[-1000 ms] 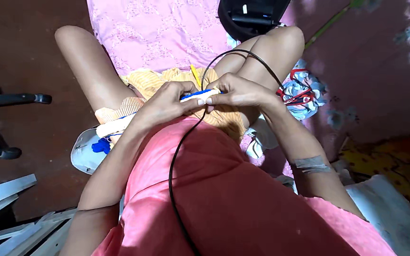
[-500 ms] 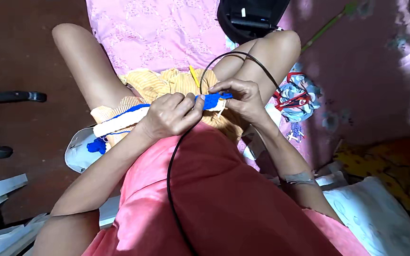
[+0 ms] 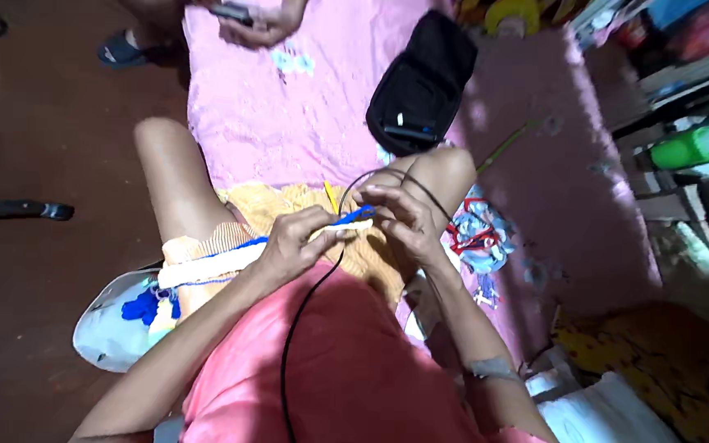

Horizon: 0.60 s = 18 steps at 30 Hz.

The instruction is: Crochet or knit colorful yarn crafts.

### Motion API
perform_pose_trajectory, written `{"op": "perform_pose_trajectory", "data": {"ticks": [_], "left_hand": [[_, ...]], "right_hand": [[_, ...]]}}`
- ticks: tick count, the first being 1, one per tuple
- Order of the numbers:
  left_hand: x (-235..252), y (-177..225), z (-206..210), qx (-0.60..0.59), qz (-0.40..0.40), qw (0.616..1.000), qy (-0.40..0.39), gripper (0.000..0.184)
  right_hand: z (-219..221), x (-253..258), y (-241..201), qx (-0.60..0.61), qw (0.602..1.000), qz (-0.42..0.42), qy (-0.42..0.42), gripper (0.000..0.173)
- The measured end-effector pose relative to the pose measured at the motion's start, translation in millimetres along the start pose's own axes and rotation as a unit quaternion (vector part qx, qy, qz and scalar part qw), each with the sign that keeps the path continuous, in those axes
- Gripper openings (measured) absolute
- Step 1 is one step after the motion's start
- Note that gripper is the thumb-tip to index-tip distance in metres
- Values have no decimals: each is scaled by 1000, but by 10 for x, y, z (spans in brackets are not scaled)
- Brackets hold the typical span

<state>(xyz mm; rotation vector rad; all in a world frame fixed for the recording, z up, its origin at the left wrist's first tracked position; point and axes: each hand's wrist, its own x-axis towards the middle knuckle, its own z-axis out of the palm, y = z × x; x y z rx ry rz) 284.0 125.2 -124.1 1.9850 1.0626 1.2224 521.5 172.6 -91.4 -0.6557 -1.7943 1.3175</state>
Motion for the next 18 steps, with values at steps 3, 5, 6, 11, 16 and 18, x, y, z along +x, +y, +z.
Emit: {"op": "perform_pose_trajectory", "data": {"ticks": [3, 5, 6, 11, 16, 18], "left_hand": [[-33, -23, 10, -42, -17, 999, -9, 28], [-45, 2, 9, -67, -25, 997, -10, 29], [-54, 16, 8, -80, -30, 996, -6, 28], [-78, 76, 2, -95, -41, 994, 23, 28], [-89, 97, 3, -129, -28, 991, 16, 27], [-102, 113, -10, -142, -34, 989, 15, 28]], "right_hand": [[-120, 37, 36, 58, 997, 37, 38, 36], [-157, 44, 11, 58, 998, 30, 17, 35], [-156, 37, -12, 57, 998, 23, -8, 39], [-4, 43, -151, -26, 996, 31, -82, 73], [107, 75, -90, -12, 996, 39, -80, 45], [143, 80, -72, 28, 996, 39, -75, 27]]}}
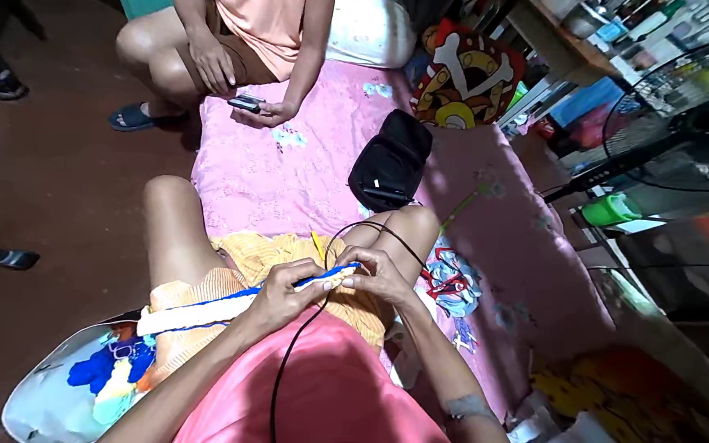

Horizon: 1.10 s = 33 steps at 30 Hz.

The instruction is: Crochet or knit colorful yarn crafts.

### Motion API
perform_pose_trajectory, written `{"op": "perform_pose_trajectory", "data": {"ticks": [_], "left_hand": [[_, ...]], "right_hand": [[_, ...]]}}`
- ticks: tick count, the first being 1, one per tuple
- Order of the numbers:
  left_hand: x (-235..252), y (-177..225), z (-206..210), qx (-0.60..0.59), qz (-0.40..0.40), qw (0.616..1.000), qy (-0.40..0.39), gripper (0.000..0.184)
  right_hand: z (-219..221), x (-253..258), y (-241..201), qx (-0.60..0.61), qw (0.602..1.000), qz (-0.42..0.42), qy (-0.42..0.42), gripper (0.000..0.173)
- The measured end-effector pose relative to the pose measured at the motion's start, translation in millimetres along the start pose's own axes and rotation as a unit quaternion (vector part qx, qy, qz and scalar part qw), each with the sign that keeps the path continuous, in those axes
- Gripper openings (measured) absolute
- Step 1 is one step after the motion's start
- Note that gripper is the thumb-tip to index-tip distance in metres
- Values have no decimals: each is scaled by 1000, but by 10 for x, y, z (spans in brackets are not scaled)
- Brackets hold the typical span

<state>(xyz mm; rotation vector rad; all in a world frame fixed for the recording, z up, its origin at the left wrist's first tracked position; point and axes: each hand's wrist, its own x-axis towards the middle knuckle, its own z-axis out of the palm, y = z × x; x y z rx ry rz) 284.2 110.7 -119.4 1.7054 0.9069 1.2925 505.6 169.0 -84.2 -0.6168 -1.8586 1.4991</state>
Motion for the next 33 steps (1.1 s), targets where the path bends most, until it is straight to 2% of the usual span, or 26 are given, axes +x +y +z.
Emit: {"op": "perform_pose_trajectory", "data": {"ticks": [5, 9, 11, 14, 17, 20, 22, 24, 27, 30, 33], "left_hand": [[-22, -24, 13, -48, -18, 998, 21, 22], [-21, -8, 18, -68, -38, 996, 36, 19], [-33, -20, 30, -12, -5, 999, 47, 23], [-52, -51, 58, 132, 100, 984, 60, 27], [-72, -29, 58, 167, 125, 977, 48, 31], [-92, 10, 54, 123, 62, 990, 37, 32], [-100, 86, 29, 40, -45, 998, 26, 24], [-108, 184, -61, -60, -169, 984, -6, 11], [-148, 187, -184, -181, -285, 939, -60, 17], [-241, 133, -232, -237, -332, 910, -70, 20], [-348, 84, -249, -243, -342, 904, -80, 17]], "right_hand": [[115, 25, 14, 64, 997, 2, 45, 12], [167, 44, 46, 105, 992, 8, 68, 16], [173, 42, 74, 112, 991, -2, 68, 16], [189, 18, 138, 129, 987, -39, 84, 12], [202, -27, 190, 115, 984, -70, 113, 11], [239, -74, 221, 82, 984, -80, 135, 11], [301, -109, 223, 65, 986, -68, 137, 12], [388, -162, 219, 56, 988, -47, 134, 14], [505, -212, 301, 50, 991, -45, 112, 9], [585, -214, 374, 34, 996, -52, 66, 6], [530, -227, 349, 31, 998, -19, -53, 9]]}}
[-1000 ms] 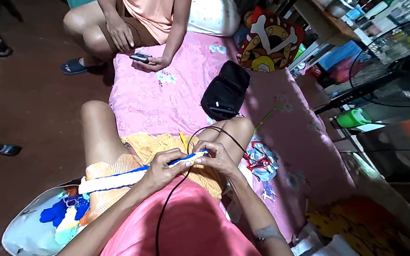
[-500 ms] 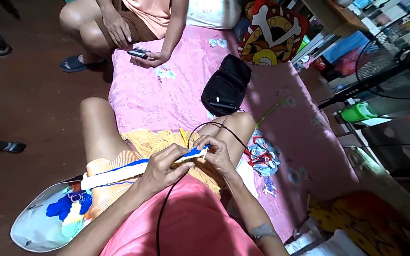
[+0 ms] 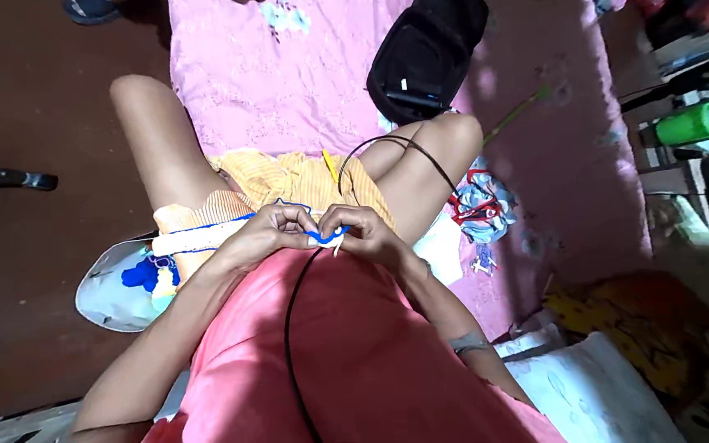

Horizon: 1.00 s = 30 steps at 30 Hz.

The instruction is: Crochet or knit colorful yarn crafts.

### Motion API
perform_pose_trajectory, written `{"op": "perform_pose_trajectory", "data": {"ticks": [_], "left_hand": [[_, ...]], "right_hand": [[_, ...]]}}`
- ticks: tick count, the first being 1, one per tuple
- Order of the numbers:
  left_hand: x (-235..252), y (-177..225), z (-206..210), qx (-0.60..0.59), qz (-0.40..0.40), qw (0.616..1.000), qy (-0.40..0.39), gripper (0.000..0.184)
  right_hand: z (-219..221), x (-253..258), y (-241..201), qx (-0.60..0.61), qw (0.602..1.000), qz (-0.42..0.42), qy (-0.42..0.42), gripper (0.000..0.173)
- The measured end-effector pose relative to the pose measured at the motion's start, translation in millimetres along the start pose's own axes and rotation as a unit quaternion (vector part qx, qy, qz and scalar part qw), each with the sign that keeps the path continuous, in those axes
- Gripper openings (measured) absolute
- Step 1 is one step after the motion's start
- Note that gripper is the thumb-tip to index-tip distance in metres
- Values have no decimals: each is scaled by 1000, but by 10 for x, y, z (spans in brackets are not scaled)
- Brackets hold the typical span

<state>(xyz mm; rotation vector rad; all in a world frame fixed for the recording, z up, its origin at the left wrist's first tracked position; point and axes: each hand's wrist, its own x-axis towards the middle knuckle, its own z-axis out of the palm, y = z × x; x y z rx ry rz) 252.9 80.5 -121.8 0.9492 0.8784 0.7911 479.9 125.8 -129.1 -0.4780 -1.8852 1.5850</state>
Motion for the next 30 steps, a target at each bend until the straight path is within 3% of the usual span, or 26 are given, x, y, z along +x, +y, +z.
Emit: {"op": "perform_pose_trajectory", "data": {"ticks": [3, 8, 11, 15, 17, 19, 23, 26, 30], "left_hand": [[-78, -60, -7, -23, 16, 1000, -11, 14], [-140, -118, -20, -68, 47, 997, -13, 11], [-147, -104, -12, -95, 48, 994, 7, 9], [-185, -131, -41, -106, 57, 993, 17, 10], [-206, -159, -64, -105, 67, 992, 14, 12], [-223, -166, -84, -115, 73, 991, 18, 12], [-255, -165, -83, -129, 64, 989, 35, 13], [-208, -137, -60, -137, 68, 987, 55, 11], [-121, -112, -56, -190, 103, 967, 134, 11]], "right_hand": [[-255, -27, -117, -20, 994, 78, -77, 25], [-735, 370, -145, -180, 971, 127, 95, 20], [-942, 761, 81, -324, 922, 180, 113, 22], [-902, 1057, 428, -502, 823, 266, 7, 28], [-736, 993, 621, -562, 766, 304, -78, 35], [-570, 870, 707, -592, 732, 308, -138, 41], [-558, 845, 644, -572, 745, 307, -152, 44], [-559, 986, 675, -545, 745, 358, -143, 44], [-493, 1041, 663, -462, 791, 397, -49, 31]]}}
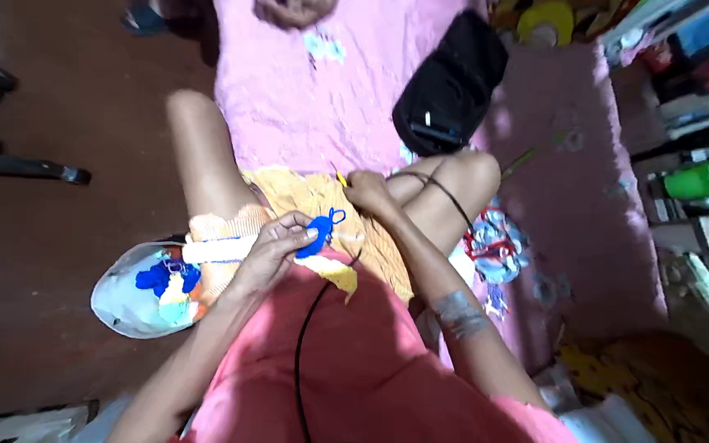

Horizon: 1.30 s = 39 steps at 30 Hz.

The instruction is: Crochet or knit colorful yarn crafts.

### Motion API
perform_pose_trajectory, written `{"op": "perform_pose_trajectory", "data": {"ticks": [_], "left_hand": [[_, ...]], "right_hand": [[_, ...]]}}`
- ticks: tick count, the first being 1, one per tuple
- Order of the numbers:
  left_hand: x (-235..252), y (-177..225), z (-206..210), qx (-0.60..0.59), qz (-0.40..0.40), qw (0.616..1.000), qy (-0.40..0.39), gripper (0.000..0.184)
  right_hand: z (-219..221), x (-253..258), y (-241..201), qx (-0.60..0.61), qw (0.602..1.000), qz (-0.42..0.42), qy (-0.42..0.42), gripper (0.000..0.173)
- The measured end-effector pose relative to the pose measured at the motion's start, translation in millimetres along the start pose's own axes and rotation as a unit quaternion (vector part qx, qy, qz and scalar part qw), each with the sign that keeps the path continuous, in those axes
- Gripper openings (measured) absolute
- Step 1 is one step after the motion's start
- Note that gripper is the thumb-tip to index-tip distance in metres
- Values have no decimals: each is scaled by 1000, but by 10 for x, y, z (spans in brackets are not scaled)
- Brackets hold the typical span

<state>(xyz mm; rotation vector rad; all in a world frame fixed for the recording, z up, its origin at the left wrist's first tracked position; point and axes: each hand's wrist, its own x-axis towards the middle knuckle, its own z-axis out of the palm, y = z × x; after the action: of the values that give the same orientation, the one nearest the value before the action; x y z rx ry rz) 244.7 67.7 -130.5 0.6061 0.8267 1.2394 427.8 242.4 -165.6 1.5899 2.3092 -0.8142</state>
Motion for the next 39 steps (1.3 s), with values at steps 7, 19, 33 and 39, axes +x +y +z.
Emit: {"op": "perform_pose_trajectory", "data": {"ticks": [7, 19, 33, 39], "left_hand": [[58, 446, 220, -51, 59, 996, 53, 20], [-46, 517, 428, 26, 193, 978, 74, 14], [62, 153, 570, 157, 275, 945, 86, 16], [237, 506, 202, 322, 223, 915, 94, 30]], "right_hand": [[-346, 202, 181, 376, 913, -50, 149, 22], [-235, -1164, -257, 609, 727, -278, 153, 20], [-20, -1230, -519, 730, 622, -278, 39, 11], [-39, -1205, -412, 750, 573, -324, -63, 13]]}}
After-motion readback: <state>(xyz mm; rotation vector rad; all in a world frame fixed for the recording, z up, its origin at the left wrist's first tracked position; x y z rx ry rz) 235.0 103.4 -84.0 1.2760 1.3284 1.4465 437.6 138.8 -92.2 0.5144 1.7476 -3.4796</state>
